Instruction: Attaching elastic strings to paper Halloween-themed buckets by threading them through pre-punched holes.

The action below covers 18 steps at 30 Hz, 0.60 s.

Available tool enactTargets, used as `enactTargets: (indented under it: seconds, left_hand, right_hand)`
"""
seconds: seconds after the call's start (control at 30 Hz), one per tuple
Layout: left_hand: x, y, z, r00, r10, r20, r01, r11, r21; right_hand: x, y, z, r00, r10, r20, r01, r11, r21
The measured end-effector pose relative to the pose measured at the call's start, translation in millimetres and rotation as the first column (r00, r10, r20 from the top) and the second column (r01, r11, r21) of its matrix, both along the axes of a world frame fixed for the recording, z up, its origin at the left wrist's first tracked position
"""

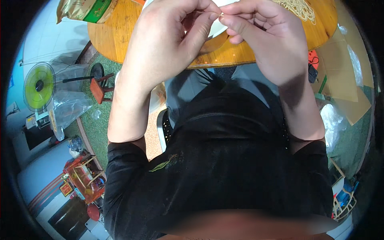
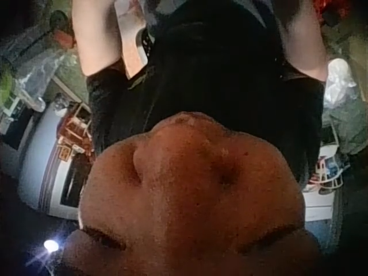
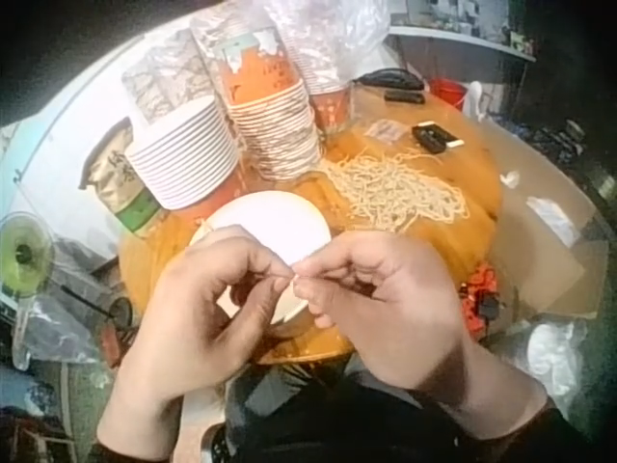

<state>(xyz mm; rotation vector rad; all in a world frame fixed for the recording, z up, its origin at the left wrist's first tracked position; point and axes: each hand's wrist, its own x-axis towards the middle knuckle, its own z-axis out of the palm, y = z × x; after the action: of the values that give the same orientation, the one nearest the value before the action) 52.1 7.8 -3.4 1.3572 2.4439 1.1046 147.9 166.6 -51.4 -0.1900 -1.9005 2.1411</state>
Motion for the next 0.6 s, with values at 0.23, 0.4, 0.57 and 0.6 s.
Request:
enactTargets:
  seconds: [0.23, 0.4, 0.57, 0.6]
  left_hand:
    - [15, -3, -6, 0.997, 0.076, 0.0, -0.074, 0.968, 0.241]
    - [-42, 39, -66, 0.805, -0.319, -0.501, 0.588, 0.311, 0.746]
    - [-39, 37, -57, 0.786, -0.398, -0.473, 0.61, 0.375, 0.698]
    - [-38, 37, -57, 0.811, -0.367, -0.456, 0.579, 0.389, 0.716]
  right_hand:
    - [-2, 2, 21, 0.98, -0.053, 0.191, 0.015, 0.981, 0.193]
    - [-8, -7, 53, 0.9, -0.107, 0.423, -0.024, 0.956, 0.292]
    - [-10, 9, 41, 0.928, -0.057, 0.368, 0.0, 0.988, 0.155]
    - [-11, 9, 40, 0.928, -0.06, 0.369, 0.002, 0.988, 0.156]
